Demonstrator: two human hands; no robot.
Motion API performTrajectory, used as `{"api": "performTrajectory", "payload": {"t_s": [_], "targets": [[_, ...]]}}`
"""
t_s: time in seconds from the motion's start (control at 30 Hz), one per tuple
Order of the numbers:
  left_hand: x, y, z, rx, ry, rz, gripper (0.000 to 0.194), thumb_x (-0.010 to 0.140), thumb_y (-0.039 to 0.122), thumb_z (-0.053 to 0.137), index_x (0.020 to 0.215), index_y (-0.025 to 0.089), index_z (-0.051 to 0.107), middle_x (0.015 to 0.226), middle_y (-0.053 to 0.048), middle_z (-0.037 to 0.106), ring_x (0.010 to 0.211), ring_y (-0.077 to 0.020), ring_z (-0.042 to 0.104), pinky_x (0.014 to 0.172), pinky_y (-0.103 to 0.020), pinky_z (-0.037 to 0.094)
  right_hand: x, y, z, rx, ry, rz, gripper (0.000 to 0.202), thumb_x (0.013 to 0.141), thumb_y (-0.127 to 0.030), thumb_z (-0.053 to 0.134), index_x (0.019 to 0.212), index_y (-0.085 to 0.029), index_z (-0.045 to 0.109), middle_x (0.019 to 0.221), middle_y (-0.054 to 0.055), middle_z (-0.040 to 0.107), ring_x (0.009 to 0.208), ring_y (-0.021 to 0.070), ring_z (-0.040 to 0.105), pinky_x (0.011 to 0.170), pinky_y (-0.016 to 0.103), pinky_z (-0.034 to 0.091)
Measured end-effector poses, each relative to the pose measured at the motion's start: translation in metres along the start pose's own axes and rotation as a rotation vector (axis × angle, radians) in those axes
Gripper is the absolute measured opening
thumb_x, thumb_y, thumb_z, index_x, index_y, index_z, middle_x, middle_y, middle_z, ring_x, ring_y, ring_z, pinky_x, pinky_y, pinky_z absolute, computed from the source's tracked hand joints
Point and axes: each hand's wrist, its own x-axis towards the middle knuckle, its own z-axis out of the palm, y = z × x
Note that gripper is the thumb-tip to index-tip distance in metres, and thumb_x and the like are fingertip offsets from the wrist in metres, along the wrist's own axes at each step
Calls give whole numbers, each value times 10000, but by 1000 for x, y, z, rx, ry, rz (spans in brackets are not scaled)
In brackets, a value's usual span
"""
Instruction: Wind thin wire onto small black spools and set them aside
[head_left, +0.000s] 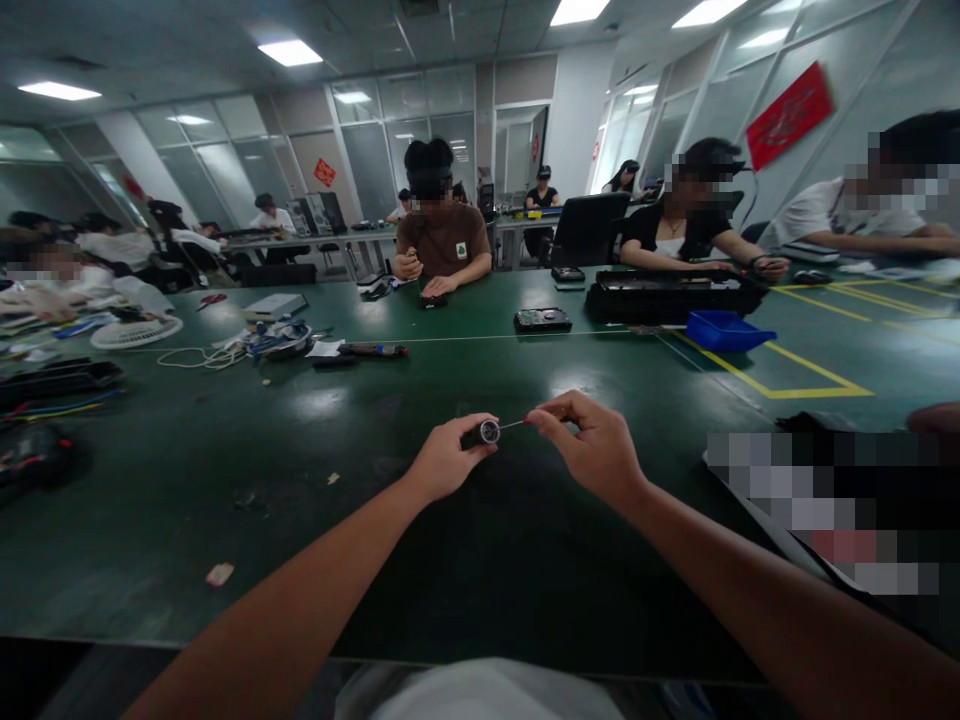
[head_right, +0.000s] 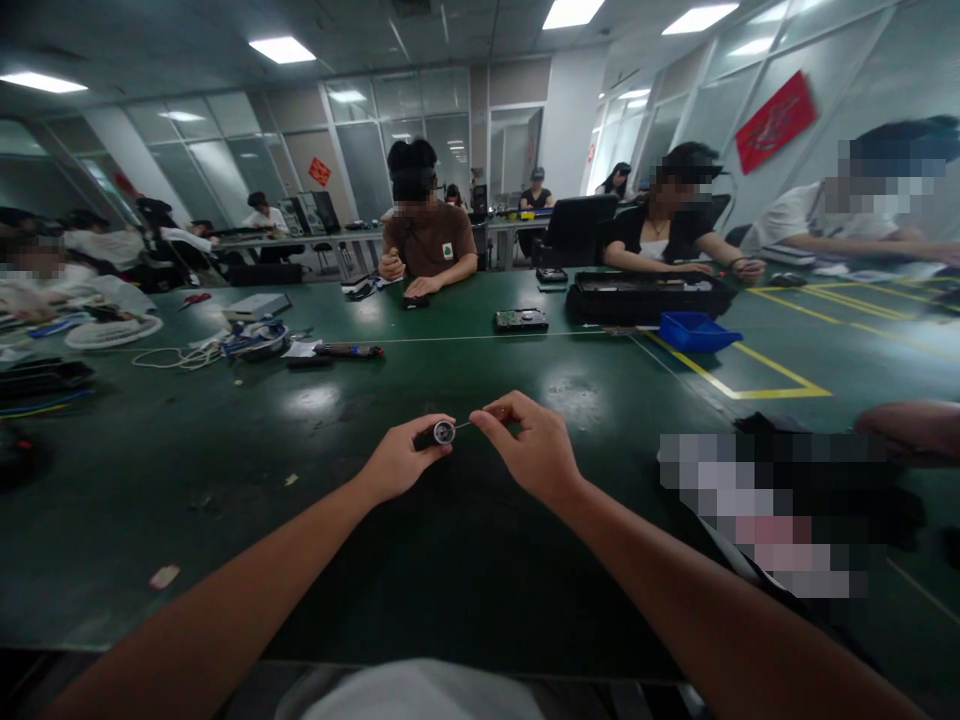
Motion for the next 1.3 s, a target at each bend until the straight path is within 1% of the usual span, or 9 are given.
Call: {"api": "performTrajectory", "payload": {"t_s": [0.1, 0.27, 0.43, 0.53, 0.63, 0.87, 1.03, 1.2, 1.3], "targets": [[0, -1, -1, 8, 14, 12, 388, 837, 260, 718, 1221, 273, 664, 1197, -21, 684, 1141, -215, 604, 1048, -377, 431, 0, -3, -3, -47, -1, -6, 238, 858, -444, 662, 783, -218, 671, 638, 8, 660, 545, 162, 580, 522, 297, 433], [1, -3, 0, 40, 51, 8, 375, 827, 223, 723, 1197, 257, 673, 1168, -19, 695, 1104, -208, 622, 1028, -361, 447, 1, -3, -3, 18, -118, -94, 109, 890, -268, 557, 947, -212, 631, 853, 39, 718, 746, 182, 668, 659, 303, 492], [1, -3, 0, 96, 51, 19, 377, 815, 197, 734, 1183, 262, 683, 1190, -17, 694, 1139, -213, 612, 1047, -366, 434, 2, 0, 0, -44, -133, 32, 246, 955, -390, 491, 912, -205, 646, 618, -10, 626, 552, 153, 587, 552, 281, 424], [1, -2, 0, 109, 38, 18, 386, 812, 207, 743, 1187, 272, 683, 1189, -11, 695, 1136, -214, 612, 1035, -367, 439, 3, 0, 0, -75, -113, 58, 287, 962, -397, 471, 1035, -196, 662, 641, -1, 650, 502, 144, 538, 517, 283, 384], [0, -1, 0, 119, 36, 16, 377, 811, 206, 742, 1178, 265, 687, 1179, -14, 699, 1125, -216, 616, 1027, -366, 442, 2, 0, 0, -70, -103, 25, 307, 926, -314, 497, 1172, -177, 621, 769, 29, 698, 585, 158, 581, 558, 288, 409], [0, -1, -2, 132, 65, 0, 376, 821, 209, 730, 1189, 268, 680, 1187, -17, 694, 1122, -218, 613, 1017, -373, 447, 4, 3, 1, -142, -170, 79, 328, 964, -444, 461, 909, -214, 689, 647, 5, 635, 556, 166, 548, 546, 305, 363], [1, -3, -2, 141, 85, -8, 360, 824, 207, 723, 1174, 274, 678, 1174, -6, 694, 1107, -212, 617, 1020, -376, 445, 2, 5, 3, -66, -188, 5, 272, 942, -337, 505, 1166, -214, 600, 870, 42, 700, 734, 193, 633, 650, 315, 443], [2, -3, -4, 155, 101, -3, 362, 831, 198, 708, 1186, 253, 668, 1193, -17, 688, 1131, -211, 608, 1039, -371, 433, 4, 5, 2, -69, -254, 71, 261, 976, -395, 447, 995, -218, 638, 755, 25, 671, 648, 185, 604, 598, 316, 418], [2, -3, -3, 180, 99, -2, 364, 829, 210, 712, 1187, 261, 671, 1178, -14, 692, 1108, -212, 613, 1014, -370, 446, 3, 5, 3, -69, -215, 52, 248, 981, -357, 423, 1045, -220, 619, 792, 27, 678, 629, 175, 582, 597, 319, 406]]}}
